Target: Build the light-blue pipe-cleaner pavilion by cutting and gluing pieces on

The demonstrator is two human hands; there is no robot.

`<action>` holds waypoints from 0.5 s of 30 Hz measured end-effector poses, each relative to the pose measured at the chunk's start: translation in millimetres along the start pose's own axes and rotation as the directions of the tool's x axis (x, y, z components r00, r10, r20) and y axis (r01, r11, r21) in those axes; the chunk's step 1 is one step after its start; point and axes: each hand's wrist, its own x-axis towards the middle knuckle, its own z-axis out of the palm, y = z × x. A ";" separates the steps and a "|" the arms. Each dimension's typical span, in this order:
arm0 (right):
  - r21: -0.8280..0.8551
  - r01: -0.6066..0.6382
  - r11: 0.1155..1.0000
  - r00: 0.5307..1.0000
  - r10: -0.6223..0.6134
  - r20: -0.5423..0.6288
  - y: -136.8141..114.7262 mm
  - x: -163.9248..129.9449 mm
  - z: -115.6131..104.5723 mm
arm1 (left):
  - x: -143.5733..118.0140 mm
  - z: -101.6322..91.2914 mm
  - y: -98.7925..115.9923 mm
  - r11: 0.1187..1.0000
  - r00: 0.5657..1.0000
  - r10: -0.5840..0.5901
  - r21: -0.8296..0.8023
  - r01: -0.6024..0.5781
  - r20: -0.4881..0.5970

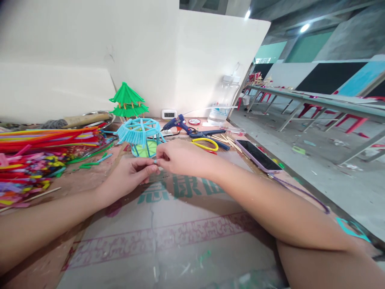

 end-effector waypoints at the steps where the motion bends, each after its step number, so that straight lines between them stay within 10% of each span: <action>1: 0.000 0.002 1.000 1.000 -0.002 -0.001 0.3 0.2 0.5 | 0.1 0.0 0.3 1.000 1.000 -0.002 0.003 0.002 0.000; 15: -0.015 0.001 1.000 1.000 -0.002 -0.009 -0.6 0.2 0.2 | 0.0 0.2 2.3 1.000 1.000 0.016 -0.010 -0.016 -0.009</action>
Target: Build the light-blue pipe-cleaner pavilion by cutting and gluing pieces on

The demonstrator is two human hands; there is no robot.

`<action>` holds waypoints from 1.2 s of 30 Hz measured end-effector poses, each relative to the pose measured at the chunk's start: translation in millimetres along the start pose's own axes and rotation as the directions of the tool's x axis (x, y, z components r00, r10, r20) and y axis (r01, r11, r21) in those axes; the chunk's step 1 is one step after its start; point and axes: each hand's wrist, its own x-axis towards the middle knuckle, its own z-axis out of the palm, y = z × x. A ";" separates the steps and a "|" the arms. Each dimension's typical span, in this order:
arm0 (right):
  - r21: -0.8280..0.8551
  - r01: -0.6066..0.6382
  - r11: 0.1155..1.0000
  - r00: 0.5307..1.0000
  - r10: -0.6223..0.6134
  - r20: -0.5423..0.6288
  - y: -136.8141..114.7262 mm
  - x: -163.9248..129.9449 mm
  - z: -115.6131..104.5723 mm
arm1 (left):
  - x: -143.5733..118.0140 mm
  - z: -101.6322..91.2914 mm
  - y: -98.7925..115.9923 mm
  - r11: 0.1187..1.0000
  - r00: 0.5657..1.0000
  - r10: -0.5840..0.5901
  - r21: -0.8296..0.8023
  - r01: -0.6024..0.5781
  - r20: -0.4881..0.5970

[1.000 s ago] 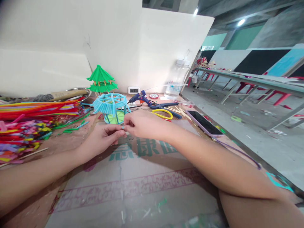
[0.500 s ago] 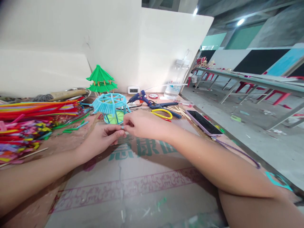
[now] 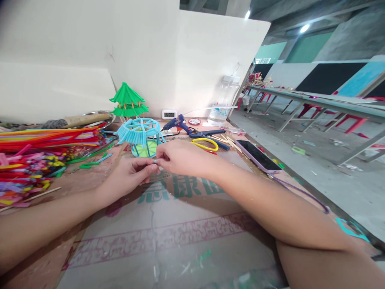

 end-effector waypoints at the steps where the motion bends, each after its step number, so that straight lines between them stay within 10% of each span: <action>1: 0.000 -0.003 1.000 1.000 0.003 0.002 -0.1 0.0 0.0 | 0.0 0.1 0.0 1.000 1.000 -0.002 -0.002 0.002 -0.003; 36: 0.118 -0.063 0.991 0.990 0.047 0.132 7.0 2.6 -7.5 | 0.3 -3.4 6.1 0.996 0.996 -0.085 0.029 0.086 -0.020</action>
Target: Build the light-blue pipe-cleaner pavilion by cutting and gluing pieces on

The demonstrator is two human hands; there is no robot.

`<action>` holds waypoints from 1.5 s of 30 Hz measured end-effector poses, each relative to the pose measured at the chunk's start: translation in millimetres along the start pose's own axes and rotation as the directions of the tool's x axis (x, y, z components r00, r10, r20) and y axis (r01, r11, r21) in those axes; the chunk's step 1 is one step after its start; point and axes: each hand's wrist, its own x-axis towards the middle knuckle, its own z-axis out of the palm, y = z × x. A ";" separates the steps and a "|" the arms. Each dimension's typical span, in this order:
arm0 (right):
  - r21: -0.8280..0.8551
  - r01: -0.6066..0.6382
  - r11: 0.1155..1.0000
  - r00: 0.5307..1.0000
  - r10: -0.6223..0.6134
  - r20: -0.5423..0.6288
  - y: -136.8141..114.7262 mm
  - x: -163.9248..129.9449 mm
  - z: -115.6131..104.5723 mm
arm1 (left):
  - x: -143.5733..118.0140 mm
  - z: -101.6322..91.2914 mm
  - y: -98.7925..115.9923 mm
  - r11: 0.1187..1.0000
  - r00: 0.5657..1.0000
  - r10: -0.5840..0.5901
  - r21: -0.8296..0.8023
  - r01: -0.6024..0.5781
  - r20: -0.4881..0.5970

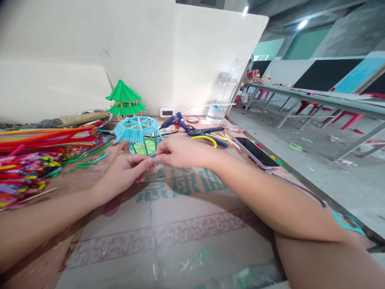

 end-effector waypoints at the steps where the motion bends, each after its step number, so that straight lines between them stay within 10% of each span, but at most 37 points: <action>1: 0.009 -0.001 1.000 1.000 0.001 0.004 0.6 -0.2 -0.3 | -0.1 0.0 0.3 1.000 1.000 0.002 -0.001 -0.002 -0.001; 45: 0.040 -0.023 0.999 0.996 0.019 0.087 0.7 -3.8 -11.7 | -0.5 0.9 4.8 0.999 0.999 -0.035 0.002 0.035 -0.028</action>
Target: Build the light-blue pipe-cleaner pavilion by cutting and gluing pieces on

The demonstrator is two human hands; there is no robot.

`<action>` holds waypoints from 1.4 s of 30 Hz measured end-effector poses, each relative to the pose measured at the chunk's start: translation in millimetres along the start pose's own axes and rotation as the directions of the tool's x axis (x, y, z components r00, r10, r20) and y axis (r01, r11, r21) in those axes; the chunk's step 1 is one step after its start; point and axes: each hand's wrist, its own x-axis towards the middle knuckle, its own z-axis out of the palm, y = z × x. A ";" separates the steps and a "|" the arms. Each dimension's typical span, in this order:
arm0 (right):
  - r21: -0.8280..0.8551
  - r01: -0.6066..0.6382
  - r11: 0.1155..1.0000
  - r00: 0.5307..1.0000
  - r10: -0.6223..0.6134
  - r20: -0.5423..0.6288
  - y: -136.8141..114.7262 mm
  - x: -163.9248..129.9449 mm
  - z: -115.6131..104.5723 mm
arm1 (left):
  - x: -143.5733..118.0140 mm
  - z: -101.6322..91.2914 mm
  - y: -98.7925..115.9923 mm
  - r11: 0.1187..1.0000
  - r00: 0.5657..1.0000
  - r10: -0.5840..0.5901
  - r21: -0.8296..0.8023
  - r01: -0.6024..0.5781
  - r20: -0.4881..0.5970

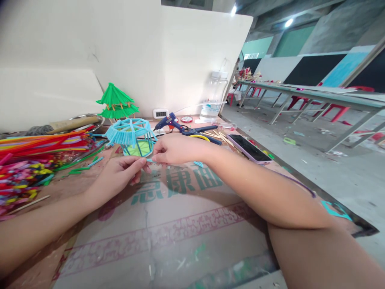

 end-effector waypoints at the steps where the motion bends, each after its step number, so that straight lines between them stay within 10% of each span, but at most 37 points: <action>1: 0.006 -0.002 1.000 1.000 0.002 0.005 0.2 -0.1 -0.2 | -0.1 -0.1 -0.1 1.000 1.000 -0.001 -0.004 0.001 -0.001; 19: 0.009 -0.078 0.997 0.990 0.079 -0.116 34.2 3.2 -10.5 | 1.5 -0.1 -2.0 0.997 1.000 -0.020 -0.072 0.020 0.003; 34: -0.179 -0.262 0.948 0.926 0.195 -0.324 45.8 36.3 47.8 | 2.3 0.1 -5.7 0.998 1.000 -0.022 -0.053 0.023 0.020; 42: 0.022 -0.233 0.972 0.926 0.229 -0.300 64.8 41.3 34.2 | 1.5 -0.3 -3.4 1.000 1.000 -0.016 -0.023 0.016 0.003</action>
